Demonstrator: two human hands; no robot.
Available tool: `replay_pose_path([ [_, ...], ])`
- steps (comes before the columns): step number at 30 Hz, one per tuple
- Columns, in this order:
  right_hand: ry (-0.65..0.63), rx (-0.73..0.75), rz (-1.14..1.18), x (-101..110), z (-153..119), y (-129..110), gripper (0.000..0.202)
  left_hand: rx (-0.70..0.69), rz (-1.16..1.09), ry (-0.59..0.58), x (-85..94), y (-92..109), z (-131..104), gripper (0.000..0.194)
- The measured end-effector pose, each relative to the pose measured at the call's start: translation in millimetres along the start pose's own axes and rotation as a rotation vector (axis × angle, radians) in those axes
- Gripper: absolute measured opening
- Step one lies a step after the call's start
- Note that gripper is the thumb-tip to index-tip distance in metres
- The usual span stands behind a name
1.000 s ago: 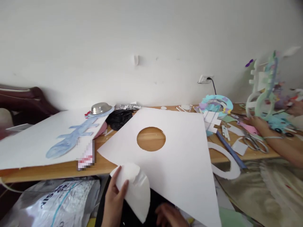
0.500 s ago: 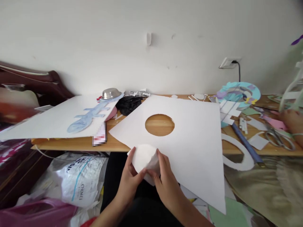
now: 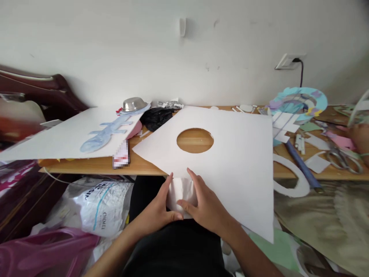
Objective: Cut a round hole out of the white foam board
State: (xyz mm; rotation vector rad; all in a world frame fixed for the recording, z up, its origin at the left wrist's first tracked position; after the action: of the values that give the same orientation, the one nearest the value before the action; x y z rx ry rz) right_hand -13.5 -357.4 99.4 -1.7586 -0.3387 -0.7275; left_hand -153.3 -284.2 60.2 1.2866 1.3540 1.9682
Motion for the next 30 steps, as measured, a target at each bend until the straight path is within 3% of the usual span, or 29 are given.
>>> replay_pose_path([
  [3, 0.013, 0.134, -0.135, -1.9, -2.4, -11.5, 0.091, -0.055, 0.175, -0.001, 6.2, 8.4, 3.6, 0.104],
  [6, 0.041, 0.268, -0.212, -4.9, -5.5, -21.8, 0.094, -0.063, 0.043, 0.055, 6.5, 16.5, -0.9, 0.071],
  [8, 0.164, 0.277, -0.234, -0.8, -5.0, -22.2, 0.091, -0.039, -0.074, 0.181, 10.6, 17.6, -6.8, 0.044],
  [10, 0.340, 0.216, -0.205, 6.9, -4.5, -17.3, 0.088, -0.010, -0.167, 0.349, 16.5, 15.6, -13.6, 0.035],
  [12, 0.424, 0.146, -0.121, 8.8, -5.1, -11.7, 0.085, 0.006, -0.243, 0.474, 19.5, 13.9, -18.5, 0.033],
  [14, 0.365, 0.087, -0.017, 1.9, -4.6, -9.1, 0.071, -0.009, -0.294, 0.472, 16.9, 16.7, -17.7, 0.035],
  [16, 0.241, 0.035, 0.066, -8.6, -5.2, -11.1, 0.047, -0.017, -0.297, 0.388, 11.8, 21.7, -14.0, 0.038],
  [19, 0.112, -0.012, 0.137, -18.8, -10.4, -20.1, 0.030, 0.072, -0.212, 0.327, 9.2, 21.0, -12.9, 0.039],
  [21, 0.020, -0.055, 0.245, -25.1, -13.8, -24.2, 0.030, 0.134, -0.275, 0.341, 5.9, 17.2, -13.5, 0.042],
  [26, -0.270, -0.188, 0.721, -45.3, -17.2, -25.1, 0.030, 0.157, -0.844, 0.388, -19.9, 16.0, -7.2, 0.052],
  [30, -0.390, -0.211, 0.990, -55.1, -18.5, -19.3, 0.042, 0.221, -0.954, 0.429, -31.8, 10.8, -8.7, 0.051],
])
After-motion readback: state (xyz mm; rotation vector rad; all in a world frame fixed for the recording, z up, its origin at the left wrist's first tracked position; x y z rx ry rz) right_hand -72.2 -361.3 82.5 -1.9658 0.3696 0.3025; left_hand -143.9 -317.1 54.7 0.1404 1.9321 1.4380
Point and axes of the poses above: each hand's wrist, its own z-axis towards the middle knuckle, its own x-axis out of the back of the hand, y = z × x, the point moved 8 cm from there along z, towards the middle knuckle, and after that the axes turned 14 degrees about -x, right-handed, at the moved point
